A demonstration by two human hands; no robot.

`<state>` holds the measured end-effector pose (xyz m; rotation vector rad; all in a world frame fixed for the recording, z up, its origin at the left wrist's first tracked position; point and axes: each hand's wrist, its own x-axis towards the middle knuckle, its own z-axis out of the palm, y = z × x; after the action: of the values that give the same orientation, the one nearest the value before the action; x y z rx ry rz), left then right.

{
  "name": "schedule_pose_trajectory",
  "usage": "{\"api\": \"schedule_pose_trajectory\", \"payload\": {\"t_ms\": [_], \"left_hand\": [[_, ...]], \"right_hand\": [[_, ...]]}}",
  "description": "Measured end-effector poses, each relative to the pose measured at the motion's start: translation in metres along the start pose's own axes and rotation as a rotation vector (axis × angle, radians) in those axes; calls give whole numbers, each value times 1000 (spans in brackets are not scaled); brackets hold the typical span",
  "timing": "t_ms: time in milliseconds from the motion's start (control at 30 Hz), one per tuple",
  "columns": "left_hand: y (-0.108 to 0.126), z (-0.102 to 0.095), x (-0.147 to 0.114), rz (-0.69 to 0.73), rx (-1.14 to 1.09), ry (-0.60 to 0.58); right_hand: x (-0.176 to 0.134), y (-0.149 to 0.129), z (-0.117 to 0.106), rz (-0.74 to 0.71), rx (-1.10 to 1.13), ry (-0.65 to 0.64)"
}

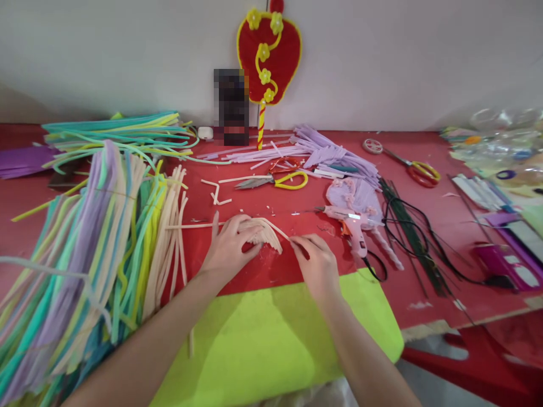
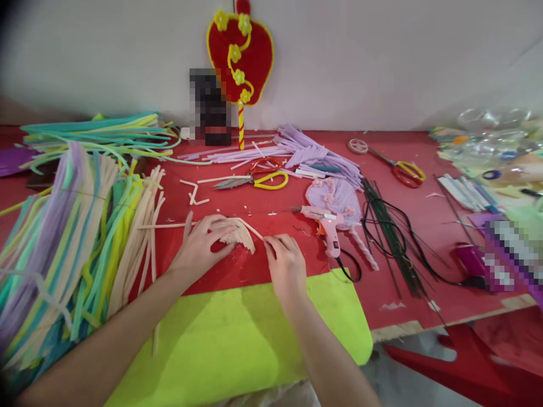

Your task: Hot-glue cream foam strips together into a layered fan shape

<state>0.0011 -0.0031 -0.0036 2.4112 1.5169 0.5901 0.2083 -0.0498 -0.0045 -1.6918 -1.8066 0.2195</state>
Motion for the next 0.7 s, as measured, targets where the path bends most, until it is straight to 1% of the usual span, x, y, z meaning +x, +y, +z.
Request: {"api": "schedule_pose_trajectory", "payload": {"t_ms": [300, 467, 700], "left_hand": [[1, -1, 1, -6, 21, -15], [1, -1, 1, -3, 27, -19], [0, 1, 1, -6, 27, -13]], "right_hand": [[-2, -2, -2, 81, 152, -73], [-2, -5, -3, 95, 206, -107], [-2, -7, -5, 158, 273, -140]]}}
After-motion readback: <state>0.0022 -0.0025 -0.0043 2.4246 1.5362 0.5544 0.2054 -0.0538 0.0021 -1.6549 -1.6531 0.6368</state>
